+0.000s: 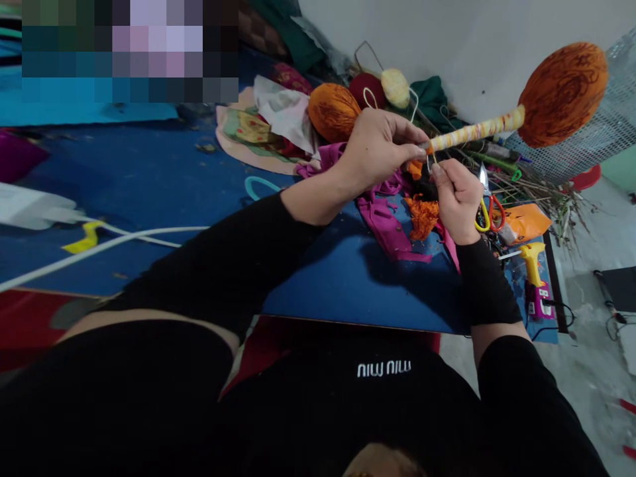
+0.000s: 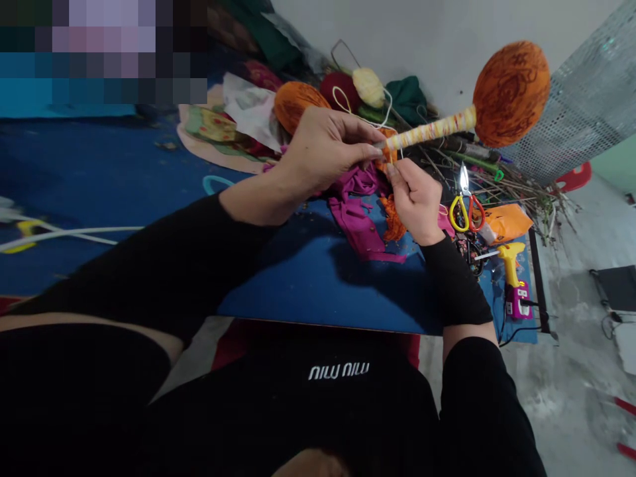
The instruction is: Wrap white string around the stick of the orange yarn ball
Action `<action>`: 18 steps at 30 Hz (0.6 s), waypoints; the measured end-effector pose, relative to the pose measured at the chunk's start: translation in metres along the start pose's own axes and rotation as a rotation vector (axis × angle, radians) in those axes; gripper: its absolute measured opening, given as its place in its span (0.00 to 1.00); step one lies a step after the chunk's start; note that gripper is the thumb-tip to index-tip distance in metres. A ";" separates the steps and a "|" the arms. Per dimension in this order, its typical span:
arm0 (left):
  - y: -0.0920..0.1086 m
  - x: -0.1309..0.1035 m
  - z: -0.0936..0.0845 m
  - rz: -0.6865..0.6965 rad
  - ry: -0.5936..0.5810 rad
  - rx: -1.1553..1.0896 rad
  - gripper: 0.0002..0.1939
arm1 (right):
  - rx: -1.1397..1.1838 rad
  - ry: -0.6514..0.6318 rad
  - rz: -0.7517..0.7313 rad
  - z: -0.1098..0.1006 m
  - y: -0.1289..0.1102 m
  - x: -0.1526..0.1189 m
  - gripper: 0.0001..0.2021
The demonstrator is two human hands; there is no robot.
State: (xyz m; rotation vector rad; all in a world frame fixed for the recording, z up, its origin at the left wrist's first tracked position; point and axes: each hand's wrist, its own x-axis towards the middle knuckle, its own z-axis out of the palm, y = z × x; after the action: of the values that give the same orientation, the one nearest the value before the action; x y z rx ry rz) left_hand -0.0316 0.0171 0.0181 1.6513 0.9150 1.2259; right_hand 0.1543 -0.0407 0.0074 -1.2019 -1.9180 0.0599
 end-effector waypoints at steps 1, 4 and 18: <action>-0.003 0.001 0.001 0.005 0.004 -0.003 0.05 | -0.011 -0.017 -0.004 0.000 0.000 0.000 0.28; -0.010 0.004 0.002 0.007 0.018 -0.018 0.07 | -0.063 -0.074 -0.010 -0.001 0.002 0.002 0.27; -0.002 0.000 0.000 0.067 0.012 0.223 0.09 | -0.304 -0.094 0.069 -0.015 -0.020 0.002 0.22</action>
State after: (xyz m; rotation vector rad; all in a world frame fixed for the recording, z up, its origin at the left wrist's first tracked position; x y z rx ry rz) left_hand -0.0316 0.0180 0.0162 1.8639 1.0419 1.2148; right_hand 0.1500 -0.0552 0.0270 -1.4893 -2.0173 -0.1469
